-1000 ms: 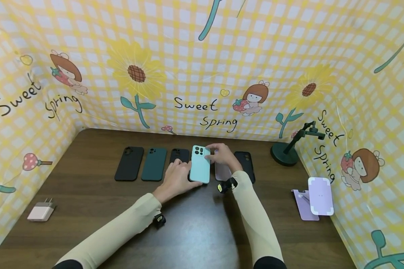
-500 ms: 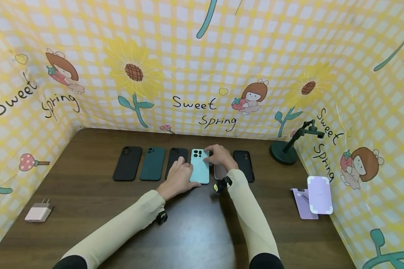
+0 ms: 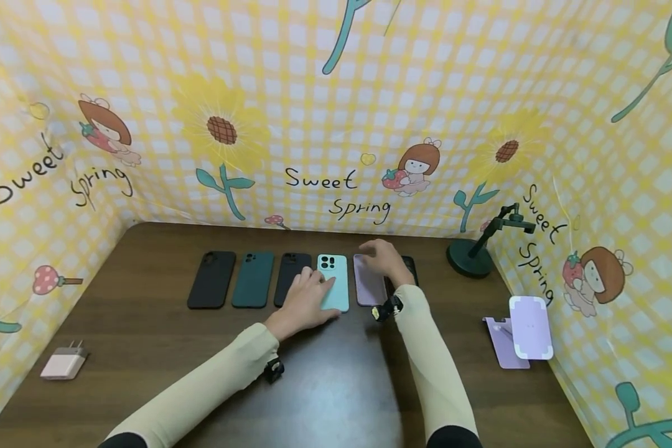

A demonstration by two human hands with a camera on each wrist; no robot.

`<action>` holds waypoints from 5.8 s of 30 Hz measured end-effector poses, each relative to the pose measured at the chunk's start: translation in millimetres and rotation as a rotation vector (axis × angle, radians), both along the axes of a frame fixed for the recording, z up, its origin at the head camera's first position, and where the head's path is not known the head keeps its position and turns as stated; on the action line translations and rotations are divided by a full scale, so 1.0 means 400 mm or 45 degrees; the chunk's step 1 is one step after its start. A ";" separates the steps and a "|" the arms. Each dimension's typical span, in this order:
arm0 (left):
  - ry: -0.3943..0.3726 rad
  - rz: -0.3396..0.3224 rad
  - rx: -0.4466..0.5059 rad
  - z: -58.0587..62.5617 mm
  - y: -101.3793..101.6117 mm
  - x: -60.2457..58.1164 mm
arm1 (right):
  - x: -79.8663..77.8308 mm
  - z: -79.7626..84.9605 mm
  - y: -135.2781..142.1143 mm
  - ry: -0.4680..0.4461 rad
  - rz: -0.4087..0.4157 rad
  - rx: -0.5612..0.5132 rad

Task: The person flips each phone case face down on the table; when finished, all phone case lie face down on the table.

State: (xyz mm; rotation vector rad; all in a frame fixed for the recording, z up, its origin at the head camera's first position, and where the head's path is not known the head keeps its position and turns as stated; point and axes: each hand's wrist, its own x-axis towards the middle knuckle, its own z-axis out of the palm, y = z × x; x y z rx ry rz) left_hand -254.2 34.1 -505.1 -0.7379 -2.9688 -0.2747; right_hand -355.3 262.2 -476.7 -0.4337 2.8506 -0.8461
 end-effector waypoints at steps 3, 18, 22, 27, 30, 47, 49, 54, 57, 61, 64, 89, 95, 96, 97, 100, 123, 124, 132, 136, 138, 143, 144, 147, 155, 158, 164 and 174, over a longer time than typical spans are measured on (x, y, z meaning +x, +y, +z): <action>0.004 -0.066 0.059 -0.004 0.026 0.006 | -0.001 -0.008 0.045 -0.007 -0.068 0.066; 0.011 -0.086 -0.043 -0.038 0.178 -0.007 | -0.017 -0.050 0.075 0.046 -0.189 0.230; 0.017 -0.060 -0.030 -0.041 0.192 -0.007 | -0.019 -0.051 0.072 0.062 -0.210 0.262; 0.031 -0.040 -0.031 -0.052 0.196 -0.008 | -0.022 -0.057 0.061 0.101 -0.219 0.257; 0.033 -0.043 -0.058 -0.054 0.198 -0.007 | -0.026 -0.056 0.065 0.123 -0.238 0.233; 0.154 -0.122 0.199 0.025 0.124 0.040 | 0.007 0.039 0.129 -0.090 -0.189 -0.318; 0.176 -0.132 0.255 0.038 0.115 0.042 | 0.010 0.050 0.131 -0.123 -0.186 -0.421; 0.209 -0.142 0.342 0.067 0.102 0.048 | 0.017 0.044 0.143 -0.253 -0.156 -0.883; 0.228 -0.149 0.372 0.078 0.101 0.052 | 0.024 0.016 0.149 -0.379 -0.049 -1.248; 0.252 -0.165 0.412 0.087 0.105 0.058 | 0.042 -0.021 0.149 -0.539 0.136 -1.586; 0.260 -0.180 0.435 0.090 0.108 0.062 | 0.051 -0.042 0.146 -0.581 0.264 -1.682; 0.293 -0.229 0.397 0.090 0.098 0.055 | 0.048 -0.062 0.133 -0.812 0.685 -1.827; 0.367 -0.252 0.336 0.088 0.097 0.045 | 0.052 -0.044 0.129 -0.782 0.557 -1.647; 0.378 -0.255 0.323 0.087 0.097 0.045 | 0.052 -0.043 0.129 -0.779 0.552 -1.626; 0.384 -0.258 0.311 0.085 0.097 0.045 | 0.051 -0.042 0.129 -0.777 0.552 -1.613; 0.392 -0.257 0.290 0.082 0.097 0.048 | 0.050 -0.043 0.129 -0.767 0.542 -1.576; 0.304 -0.075 0.272 0.054 0.094 0.028 | 0.045 0.032 0.137 -0.315 -0.104 -0.664; 0.281 -0.069 0.273 0.053 0.097 0.027 | 0.045 0.037 0.138 -0.309 -0.112 -0.639; 0.192 -0.031 0.283 0.042 0.117 0.023 | 0.049 0.061 0.136 -0.298 -0.108 -0.546; 0.160 -0.037 0.297 0.032 0.125 0.022 | 0.052 0.061 0.139 -0.285 -0.086 -0.473; 0.155 -0.032 0.290 0.025 0.128 0.020 | 0.052 0.060 0.139 -0.279 -0.078 -0.442; 0.141 0.007 0.241 0.011 0.144 0.013 | 0.040 0.049 0.132 -0.237 -0.100 -0.349; 0.133 0.016 0.223 0.009 0.148 0.010 | 0.038 0.047 0.130 -0.225 -0.105 -0.327; 0.111 0.042 0.146 0.004 0.164 0.002 | 0.030 0.036 0.121 -0.196 -0.107 -0.252; 0.046 0.061 -0.048 -0.005 0.192 -0.017 | 0.018 0.011 0.098 -0.156 -0.090 -0.041; 0.011 0.055 -0.079 -0.006 0.196 -0.020 | 0.016 0.004 0.088 -0.152 -0.091 0.019; -0.031 0.022 -0.106 -0.011 0.199 -0.022 | 0.016 -0.009 0.075 -0.077 -0.052 0.209; -0.032 0.019 -0.171 -0.005 0.196 -0.030 | 0.011 -0.019 0.069 -0.016 -0.034 0.281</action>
